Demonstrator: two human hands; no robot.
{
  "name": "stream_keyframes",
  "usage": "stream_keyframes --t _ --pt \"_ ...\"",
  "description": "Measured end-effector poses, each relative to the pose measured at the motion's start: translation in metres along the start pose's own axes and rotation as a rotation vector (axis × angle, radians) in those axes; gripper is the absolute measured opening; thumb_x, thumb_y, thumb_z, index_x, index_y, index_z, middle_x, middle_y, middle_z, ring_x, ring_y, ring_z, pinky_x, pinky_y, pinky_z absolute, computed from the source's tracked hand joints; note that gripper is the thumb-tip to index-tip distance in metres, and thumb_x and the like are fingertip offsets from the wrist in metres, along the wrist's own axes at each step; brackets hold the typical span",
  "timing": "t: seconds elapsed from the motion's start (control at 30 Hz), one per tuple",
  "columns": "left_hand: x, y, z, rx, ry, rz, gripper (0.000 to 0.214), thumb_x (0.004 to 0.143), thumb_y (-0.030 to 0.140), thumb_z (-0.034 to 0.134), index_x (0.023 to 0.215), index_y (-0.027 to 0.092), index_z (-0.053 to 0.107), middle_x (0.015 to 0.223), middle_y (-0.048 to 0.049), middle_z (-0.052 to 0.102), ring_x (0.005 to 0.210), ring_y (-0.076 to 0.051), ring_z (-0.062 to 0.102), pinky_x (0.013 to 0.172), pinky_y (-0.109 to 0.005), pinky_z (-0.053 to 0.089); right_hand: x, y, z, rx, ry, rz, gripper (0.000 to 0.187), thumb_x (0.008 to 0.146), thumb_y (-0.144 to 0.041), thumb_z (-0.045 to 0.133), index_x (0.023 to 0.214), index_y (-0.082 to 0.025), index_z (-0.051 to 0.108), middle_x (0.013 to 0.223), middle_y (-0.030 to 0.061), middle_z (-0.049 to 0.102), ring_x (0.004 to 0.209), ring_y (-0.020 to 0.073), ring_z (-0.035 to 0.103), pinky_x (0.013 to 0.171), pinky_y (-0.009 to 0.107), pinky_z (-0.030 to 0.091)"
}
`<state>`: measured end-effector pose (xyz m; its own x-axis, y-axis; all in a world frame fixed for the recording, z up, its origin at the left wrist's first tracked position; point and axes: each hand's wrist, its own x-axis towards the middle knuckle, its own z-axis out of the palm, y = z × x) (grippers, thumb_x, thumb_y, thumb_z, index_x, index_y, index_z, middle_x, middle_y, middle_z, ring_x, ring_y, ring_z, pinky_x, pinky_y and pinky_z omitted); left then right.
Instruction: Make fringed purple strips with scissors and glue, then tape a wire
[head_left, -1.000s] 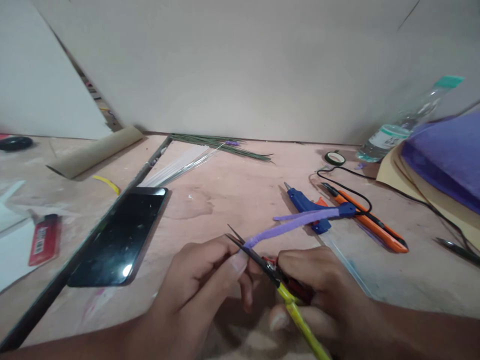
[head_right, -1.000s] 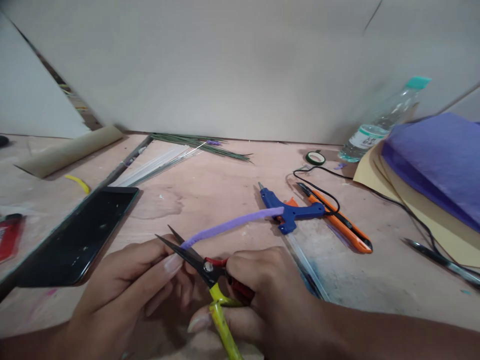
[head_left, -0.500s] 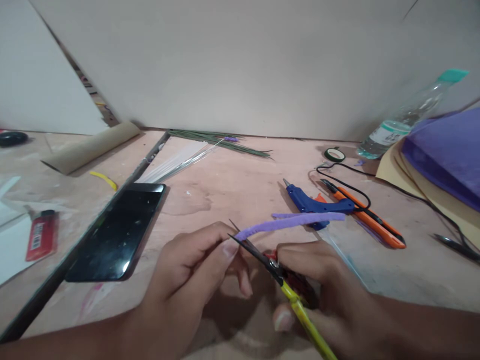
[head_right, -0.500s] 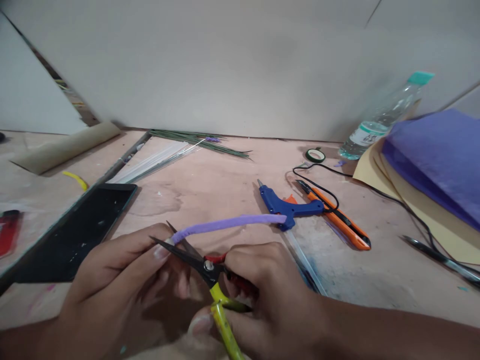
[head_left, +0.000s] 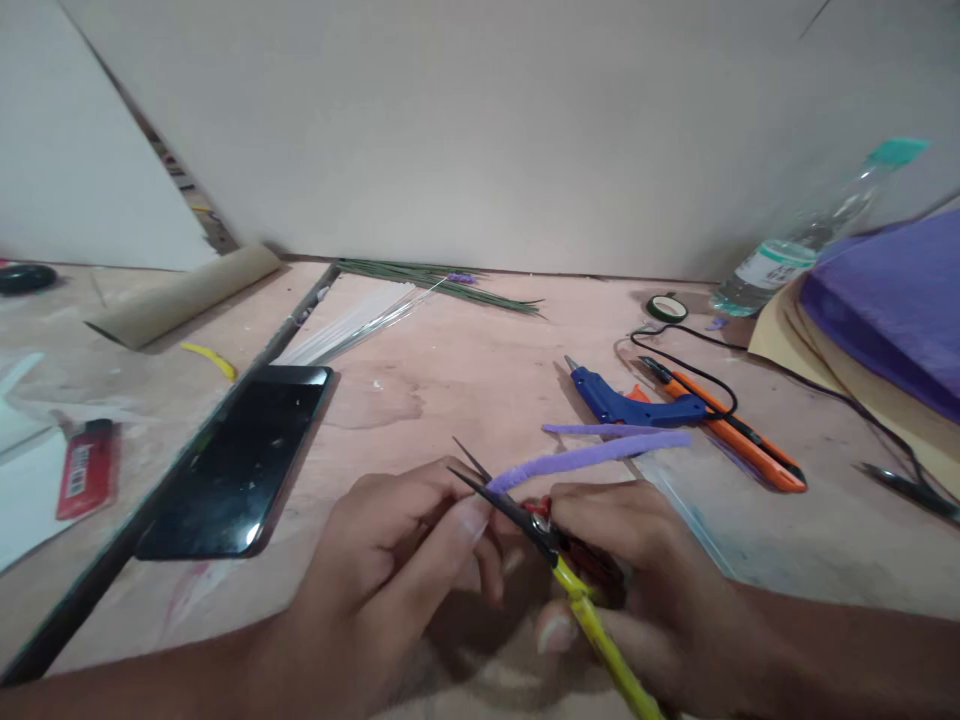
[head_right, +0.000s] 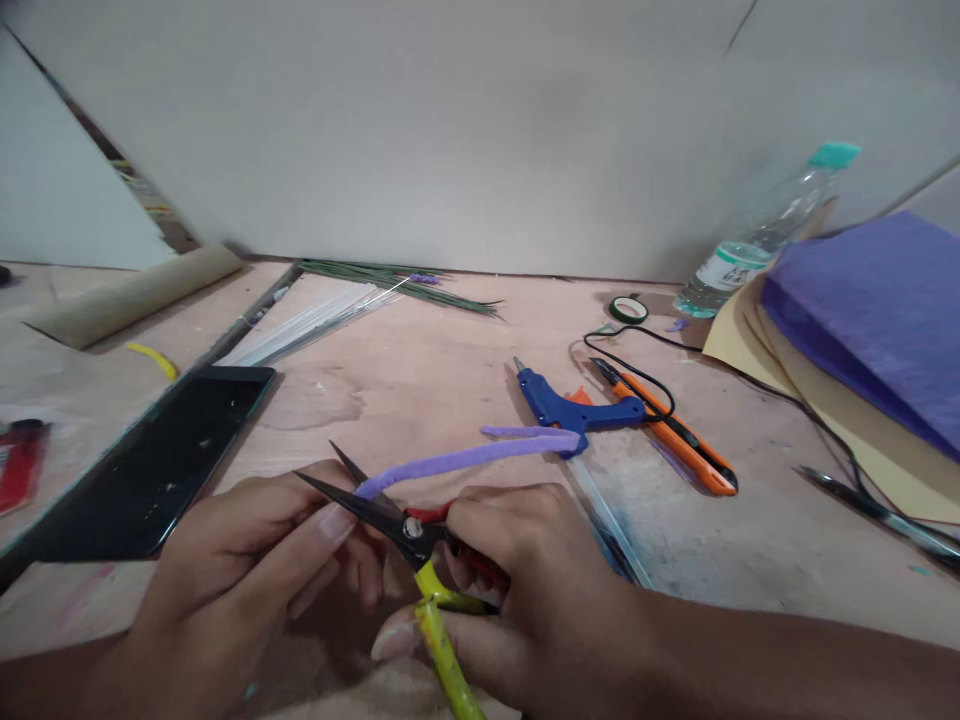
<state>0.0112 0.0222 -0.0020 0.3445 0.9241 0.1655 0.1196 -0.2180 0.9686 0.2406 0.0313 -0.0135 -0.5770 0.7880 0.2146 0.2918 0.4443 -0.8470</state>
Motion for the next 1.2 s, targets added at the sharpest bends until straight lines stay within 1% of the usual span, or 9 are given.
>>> stream_keyframes --t 0.1,0.23,0.37,0.47,0.57,0.67,0.8,0.97,1.2 --pt "0.0015 0.0007 -0.0001 0.03 0.01 0.014 0.041 0.11 0.02 0.054 0.074 0.019 0.075 0.069 0.0043 0.073 0.052 -0.003 0.055 0.062 -0.013 0.05 -0.0022 0.0009 0.0014 0.019 0.01 0.008 0.064 0.102 -0.073 0.063 0.071 -0.017 0.061 0.064 -0.0045 0.046 0.059 0.0098 0.039 0.057 0.028 0.027" --pt "0.0029 0.0041 0.0004 0.035 0.009 0.002 0.04 0.108 0.019 0.055 0.074 0.019 0.075 0.068 0.0036 0.075 0.053 -0.004 0.057 0.049 -0.012 0.041 -0.0063 0.0036 0.0035 0.089 -0.018 0.036 0.061 0.103 -0.069 0.064 0.071 -0.019 0.055 0.067 -0.0039 0.049 0.062 0.0102 0.041 0.059 0.028 0.03" --pt "0.003 0.0056 0.0011 0.016 0.023 -0.018 0.04 0.109 0.021 0.056 0.073 0.019 0.074 0.065 0.0046 0.072 0.05 -0.003 0.052 0.056 -0.012 0.046 -0.0072 0.0051 0.0035 0.11 -0.026 0.074 0.062 0.102 -0.07 0.066 0.068 -0.02 0.051 0.065 -0.0033 0.049 0.06 0.0103 0.043 0.058 0.027 0.032" --pt "0.0026 0.0031 0.0009 -0.044 0.019 -0.05 0.04 0.11 0.022 0.056 0.074 0.019 0.073 0.065 0.0043 0.072 0.049 -0.004 0.05 0.06 -0.014 0.05 -0.0056 0.0039 0.0026 0.106 -0.034 0.081 0.066 0.102 -0.074 0.062 0.066 -0.02 0.049 0.064 -0.0027 0.05 0.059 0.0108 0.044 0.058 0.027 0.034" --pt "0.001 -0.0003 0.0006 -0.132 0.006 -0.095 0.036 0.112 0.027 0.056 0.082 0.019 0.076 0.07 0.0023 0.075 0.051 -0.005 0.054 0.056 -0.014 0.047 -0.0037 0.0023 0.002 0.094 -0.03 0.067 0.067 0.103 -0.077 0.057 0.067 -0.021 0.05 0.064 -0.0019 0.051 0.059 0.0117 0.046 0.059 0.027 0.036" --pt "-0.0011 -0.0013 0.0008 -0.18 0.005 -0.118 0.032 0.112 0.031 0.057 0.091 0.021 0.078 0.075 0.0016 0.077 0.053 -0.005 0.055 0.048 -0.014 0.039 -0.0027 0.0019 0.0022 0.08 -0.025 0.056 0.066 0.104 -0.076 0.055 0.068 -0.021 0.051 0.065 -0.0009 0.053 0.061 0.0131 0.049 0.062 0.028 0.04" --pt "-0.0015 0.001 0.0015 -0.193 0.016 -0.105 0.034 0.113 0.03 0.058 0.085 0.022 0.078 0.073 0.003 0.074 0.054 -0.005 0.054 0.047 -0.014 0.038 -0.0033 0.0022 0.0028 0.07 -0.007 0.023 0.064 0.106 -0.073 0.054 0.07 -0.021 0.054 0.065 -0.0005 0.054 0.06 0.0132 0.048 0.061 0.029 0.039" --pt "-0.0022 0.0031 0.0015 -0.14 0.028 -0.064 0.036 0.113 0.028 0.057 0.083 0.022 0.077 0.072 0.0038 0.074 0.056 -0.005 0.055 0.05 -0.013 0.04 -0.0054 0.0006 0.0019 0.071 -0.043 0.026 0.06 0.105 -0.074 0.054 0.08 -0.019 0.062 0.066 -0.0011 0.053 0.059 0.0127 0.042 0.057 0.029 0.034" --pt "-0.0014 0.0058 0.0024 -0.115 0.041 -0.031 0.035 0.111 0.023 0.057 0.082 0.023 0.076 0.071 0.0041 0.075 0.055 -0.005 0.057 0.049 -0.013 0.04 -0.0009 -0.0021 0.0006 0.004 -0.034 -0.035 0.063 0.106 -0.076 0.05 0.084 -0.019 0.067 0.067 -0.0009 0.052 0.06 0.014 0.043 0.06 0.03 0.035"
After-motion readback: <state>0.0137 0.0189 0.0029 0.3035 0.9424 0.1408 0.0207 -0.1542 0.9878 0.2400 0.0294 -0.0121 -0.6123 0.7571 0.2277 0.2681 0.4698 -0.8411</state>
